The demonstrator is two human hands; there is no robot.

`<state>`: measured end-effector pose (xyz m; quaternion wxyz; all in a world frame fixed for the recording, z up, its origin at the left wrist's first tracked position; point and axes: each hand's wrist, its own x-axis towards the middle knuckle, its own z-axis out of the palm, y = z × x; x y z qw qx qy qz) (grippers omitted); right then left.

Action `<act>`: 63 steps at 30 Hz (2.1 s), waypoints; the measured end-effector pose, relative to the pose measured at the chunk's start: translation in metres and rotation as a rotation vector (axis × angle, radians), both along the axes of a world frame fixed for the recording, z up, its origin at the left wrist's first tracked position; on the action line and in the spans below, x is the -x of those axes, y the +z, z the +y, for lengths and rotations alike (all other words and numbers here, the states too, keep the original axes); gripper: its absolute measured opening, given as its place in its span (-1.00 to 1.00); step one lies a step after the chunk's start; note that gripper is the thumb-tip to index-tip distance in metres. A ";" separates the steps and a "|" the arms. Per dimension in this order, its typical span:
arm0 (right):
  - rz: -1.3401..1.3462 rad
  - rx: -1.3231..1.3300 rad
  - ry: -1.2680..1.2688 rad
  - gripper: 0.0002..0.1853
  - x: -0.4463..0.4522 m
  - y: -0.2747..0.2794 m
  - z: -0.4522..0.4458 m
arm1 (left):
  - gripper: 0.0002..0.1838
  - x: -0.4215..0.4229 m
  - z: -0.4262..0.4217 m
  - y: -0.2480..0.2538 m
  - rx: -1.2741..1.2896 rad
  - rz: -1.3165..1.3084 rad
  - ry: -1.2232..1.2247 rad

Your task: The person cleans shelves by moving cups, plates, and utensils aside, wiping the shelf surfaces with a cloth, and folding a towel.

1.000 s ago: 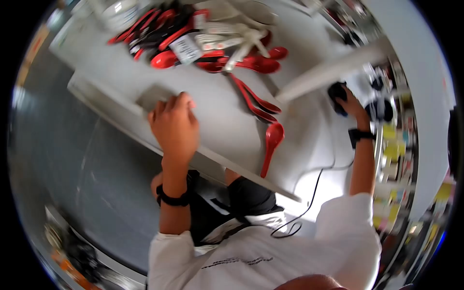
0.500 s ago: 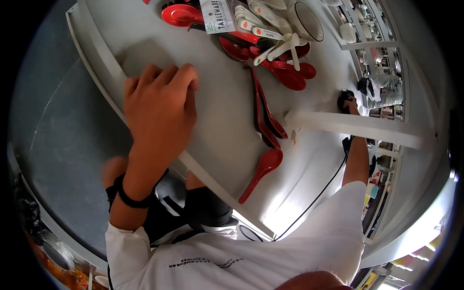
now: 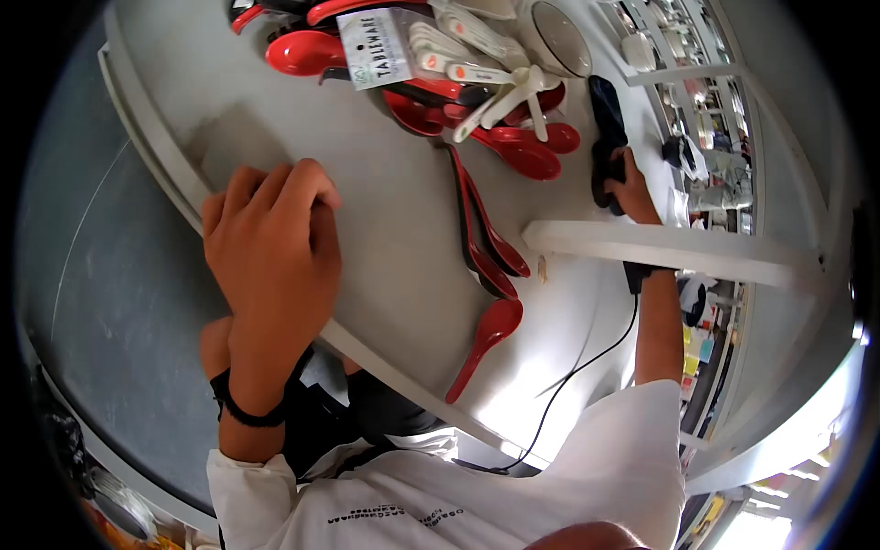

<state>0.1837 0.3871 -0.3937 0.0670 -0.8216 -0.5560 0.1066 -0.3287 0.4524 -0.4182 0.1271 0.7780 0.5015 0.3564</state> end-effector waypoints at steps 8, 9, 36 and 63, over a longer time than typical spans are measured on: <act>-0.377 0.159 -0.156 -0.45 -0.172 -0.024 -0.097 | -0.81 0.001 0.005 -0.008 -0.023 -0.112 -0.002; -0.401 0.183 -0.148 -0.46 -0.180 -0.030 -0.092 | -0.81 0.002 0.006 -0.008 -0.014 -0.135 0.000; -0.083 0.116 0.454 -0.07 0.025 0.002 -0.003 | -0.79 0.000 -0.002 -0.026 -0.107 -0.458 0.081; 0.462 0.019 -0.167 -0.29 0.298 0.195 -0.171 | -0.91 0.180 -0.217 0.371 0.680 -0.088 -0.521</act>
